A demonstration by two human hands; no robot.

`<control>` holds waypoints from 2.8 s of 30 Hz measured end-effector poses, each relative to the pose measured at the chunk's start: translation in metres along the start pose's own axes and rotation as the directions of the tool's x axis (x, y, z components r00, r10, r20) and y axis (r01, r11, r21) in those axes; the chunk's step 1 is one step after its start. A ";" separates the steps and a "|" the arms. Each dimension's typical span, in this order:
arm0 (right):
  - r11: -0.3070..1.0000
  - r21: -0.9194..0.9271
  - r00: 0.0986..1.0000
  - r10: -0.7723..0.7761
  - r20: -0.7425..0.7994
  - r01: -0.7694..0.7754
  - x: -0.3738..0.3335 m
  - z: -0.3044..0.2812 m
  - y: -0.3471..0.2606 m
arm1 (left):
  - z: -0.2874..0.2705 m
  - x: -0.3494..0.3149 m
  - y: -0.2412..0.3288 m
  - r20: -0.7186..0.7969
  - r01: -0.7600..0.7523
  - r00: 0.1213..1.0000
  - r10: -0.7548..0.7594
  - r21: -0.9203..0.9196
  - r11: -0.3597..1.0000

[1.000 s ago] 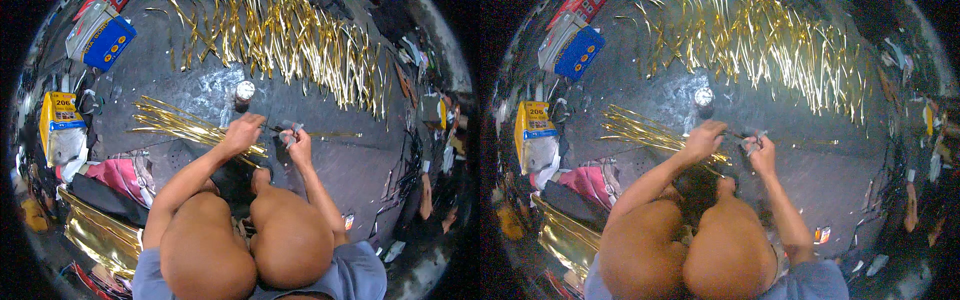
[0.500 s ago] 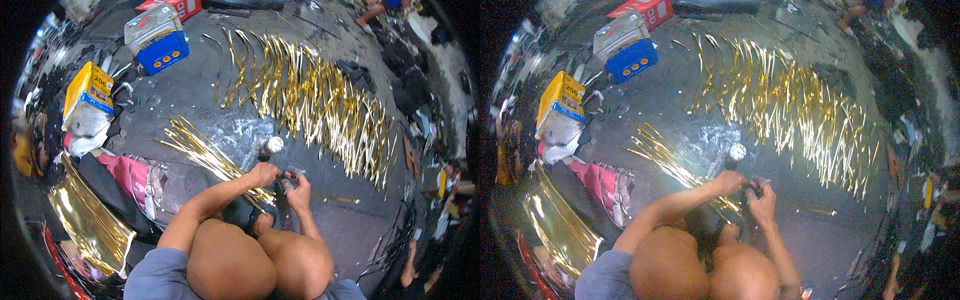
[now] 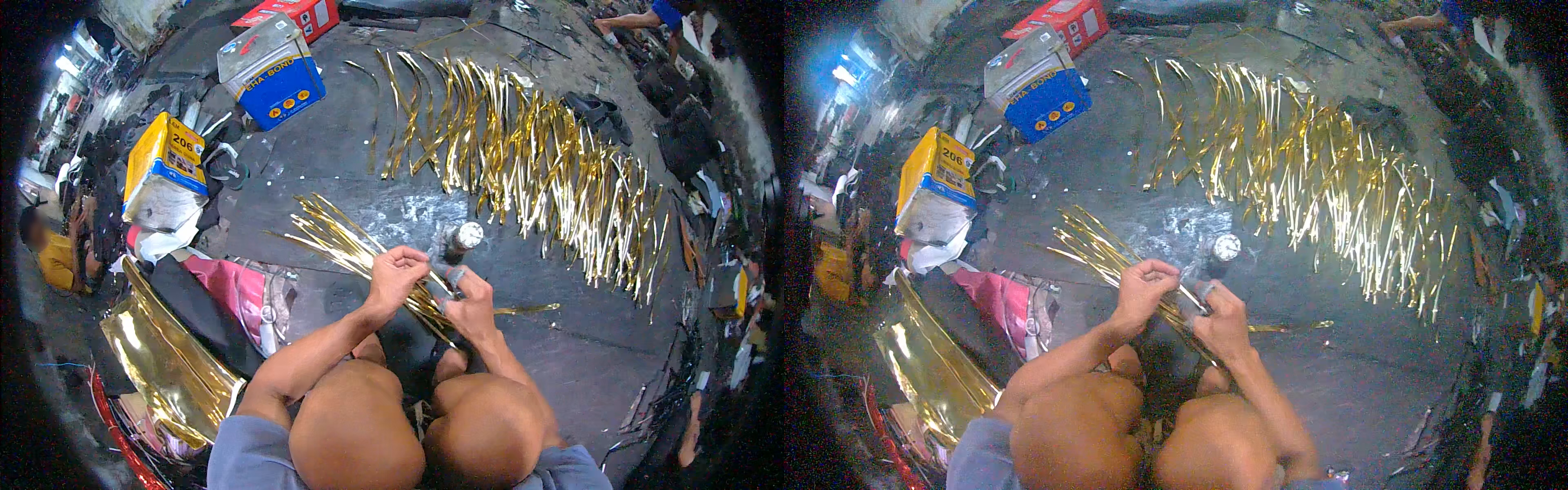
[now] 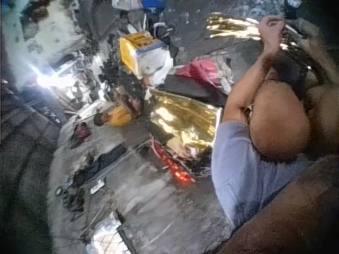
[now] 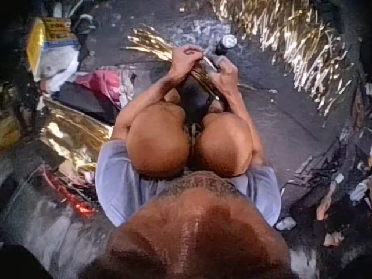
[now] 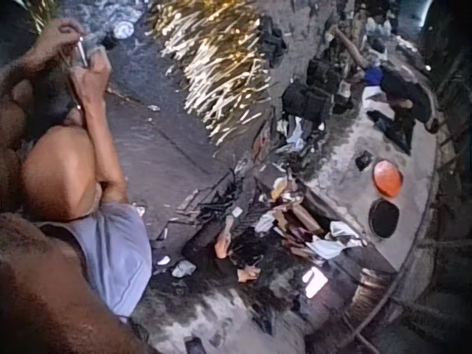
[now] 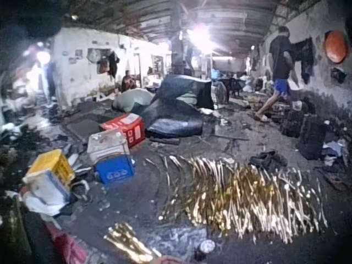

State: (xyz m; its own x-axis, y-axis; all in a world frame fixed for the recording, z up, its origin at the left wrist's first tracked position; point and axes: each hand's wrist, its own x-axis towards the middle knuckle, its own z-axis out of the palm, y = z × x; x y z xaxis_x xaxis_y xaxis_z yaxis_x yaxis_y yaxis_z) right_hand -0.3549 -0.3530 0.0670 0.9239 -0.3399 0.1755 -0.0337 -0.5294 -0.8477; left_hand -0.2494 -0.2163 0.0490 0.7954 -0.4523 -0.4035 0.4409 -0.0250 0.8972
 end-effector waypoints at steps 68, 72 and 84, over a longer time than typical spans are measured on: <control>0.890 -0.225 0.918 0.393 -0.063 -0.396 -0.092 -0.068 0.026 | -0.075 0.272 0.021 -0.032 0.015 0.919 0.394 0.999 0.047; 0.892 -0.177 0.909 0.415 -0.047 -0.416 -0.072 -0.067 0.015 | -0.084 0.272 0.025 -0.062 0.057 0.935 0.348 0.998 0.023; 0.939 -0.054 0.940 -0.342 -0.018 0.340 0.026 -0.019 -0.009 | -0.112 0.060 0.115 0.022 -0.284 0.595 0.803 0.941 0.185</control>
State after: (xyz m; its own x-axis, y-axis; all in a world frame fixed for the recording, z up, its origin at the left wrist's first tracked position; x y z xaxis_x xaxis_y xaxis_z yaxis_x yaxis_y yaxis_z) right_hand -0.3375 -0.3721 0.0889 0.8727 -0.1528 0.4637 0.2620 -0.6549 -0.7089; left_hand -0.1044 -0.1462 0.1081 0.8185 -0.3090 0.4843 -0.5358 -0.7146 0.4497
